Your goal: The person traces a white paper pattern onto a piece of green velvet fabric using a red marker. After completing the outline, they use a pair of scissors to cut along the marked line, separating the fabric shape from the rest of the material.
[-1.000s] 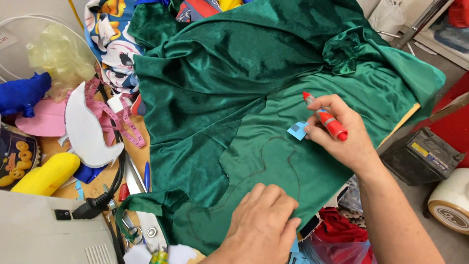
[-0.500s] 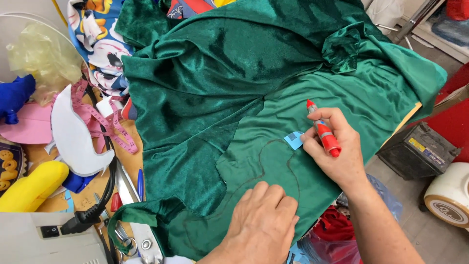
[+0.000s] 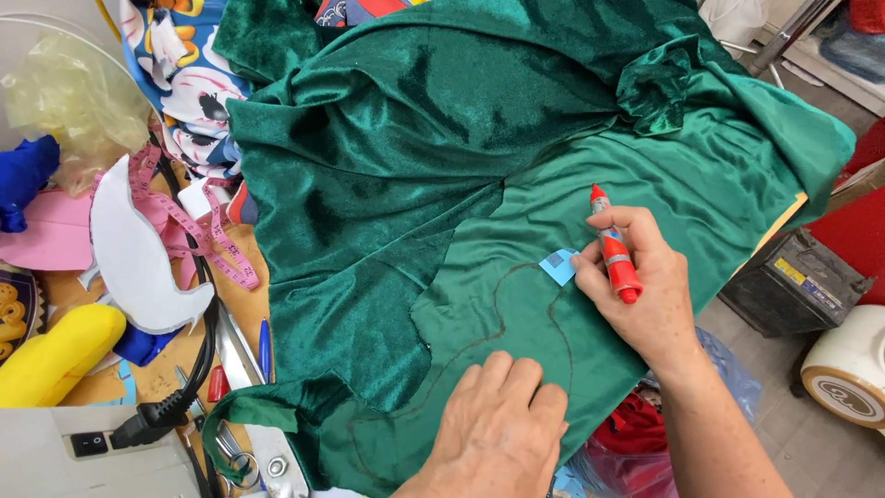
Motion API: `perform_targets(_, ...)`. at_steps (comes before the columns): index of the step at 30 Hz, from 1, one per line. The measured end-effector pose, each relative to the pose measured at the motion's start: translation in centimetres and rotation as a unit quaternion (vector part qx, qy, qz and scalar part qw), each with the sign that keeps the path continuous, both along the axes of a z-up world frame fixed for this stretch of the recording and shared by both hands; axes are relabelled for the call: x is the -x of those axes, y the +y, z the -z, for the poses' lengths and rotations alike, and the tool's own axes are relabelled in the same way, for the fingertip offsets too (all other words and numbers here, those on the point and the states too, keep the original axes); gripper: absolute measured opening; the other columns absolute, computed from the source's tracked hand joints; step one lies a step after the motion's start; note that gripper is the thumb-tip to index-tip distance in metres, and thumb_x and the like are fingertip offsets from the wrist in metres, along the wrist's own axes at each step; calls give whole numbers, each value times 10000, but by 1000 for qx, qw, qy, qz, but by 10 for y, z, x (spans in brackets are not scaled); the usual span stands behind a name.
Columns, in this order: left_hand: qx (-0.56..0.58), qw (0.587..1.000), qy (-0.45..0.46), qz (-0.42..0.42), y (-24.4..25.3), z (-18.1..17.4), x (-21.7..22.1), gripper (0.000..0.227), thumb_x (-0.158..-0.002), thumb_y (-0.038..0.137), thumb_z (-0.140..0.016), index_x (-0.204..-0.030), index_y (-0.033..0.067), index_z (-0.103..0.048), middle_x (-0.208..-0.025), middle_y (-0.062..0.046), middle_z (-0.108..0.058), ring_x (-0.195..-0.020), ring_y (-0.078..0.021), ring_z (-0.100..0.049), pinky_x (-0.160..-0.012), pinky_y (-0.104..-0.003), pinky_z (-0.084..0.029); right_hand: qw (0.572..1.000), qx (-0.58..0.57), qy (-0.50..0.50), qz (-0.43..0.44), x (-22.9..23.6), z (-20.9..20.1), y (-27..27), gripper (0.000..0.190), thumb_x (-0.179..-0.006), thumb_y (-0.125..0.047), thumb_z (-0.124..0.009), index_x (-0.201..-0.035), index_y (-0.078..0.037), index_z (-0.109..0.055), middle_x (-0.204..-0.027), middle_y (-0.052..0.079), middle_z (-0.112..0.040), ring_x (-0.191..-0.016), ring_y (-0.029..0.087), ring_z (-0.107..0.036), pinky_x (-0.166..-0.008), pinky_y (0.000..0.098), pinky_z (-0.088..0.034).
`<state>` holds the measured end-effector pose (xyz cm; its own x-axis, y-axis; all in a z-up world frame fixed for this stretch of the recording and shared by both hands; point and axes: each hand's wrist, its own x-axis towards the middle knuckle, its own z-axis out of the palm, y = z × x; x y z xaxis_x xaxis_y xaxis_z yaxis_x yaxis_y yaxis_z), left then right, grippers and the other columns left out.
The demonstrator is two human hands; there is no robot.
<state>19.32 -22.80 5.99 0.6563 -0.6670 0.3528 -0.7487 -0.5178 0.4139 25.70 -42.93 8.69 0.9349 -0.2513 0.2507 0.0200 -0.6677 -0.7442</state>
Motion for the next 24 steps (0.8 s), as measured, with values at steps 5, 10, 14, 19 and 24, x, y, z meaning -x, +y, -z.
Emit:
perform_targets(5,4,1000,-12,-2,0,-1,0,316,-679,173,-854,-802,76,-580,-834,-114,-479,-764,-360,-459,-518,-485,-365,1000,7,-2,0,1,1,0,424,-822,-81,-735,-1192,-199,-564,-787,-89,-709,-641,92,-582,-783,254,-469)
perform_targets(10,-2,1000,-5,-2,0,-1,1,322,-690,161,-863,-797,84,-569,-831,-102,-467,-767,-347,-457,-524,-471,-371,1000,14,9,17,1,-1,2,420,-816,-87,-709,-1191,-210,-567,-782,-97,-705,-639,106,-569,-786,263,-462)
perform_targets(14,3,1000,-16,-7,-1,0,2,316,-683,157,-858,-781,86,-567,-824,-100,-463,-765,-346,-455,-517,-469,-365,999,17,13,25,1,0,2,417,-811,-90,-705,-1185,-219,-575,-793,-98,-706,-656,104,-581,-791,263,-468)
perform_targets(19,-7,1000,-10,-5,0,-2,2,296,-726,159,-843,-780,87,-561,-831,-100,-465,-778,-339,-459,-519,-459,-379,999,22,8,23,0,3,1,415,-816,-93,-705,-1190,-211,-571,-775,-99,-701,-639,113,-567,-794,267,-466)
perform_targets(24,-4,1000,-14,-7,0,-2,2,286,-719,162,-836,-777,82,-567,-836,-105,-472,-787,-348,-465,-522,-469,-381,999,28,11,24,0,3,1,423,-815,-108,-716,-1199,-212,-570,-787,-100,-704,-659,124,-584,-799,276,-469)
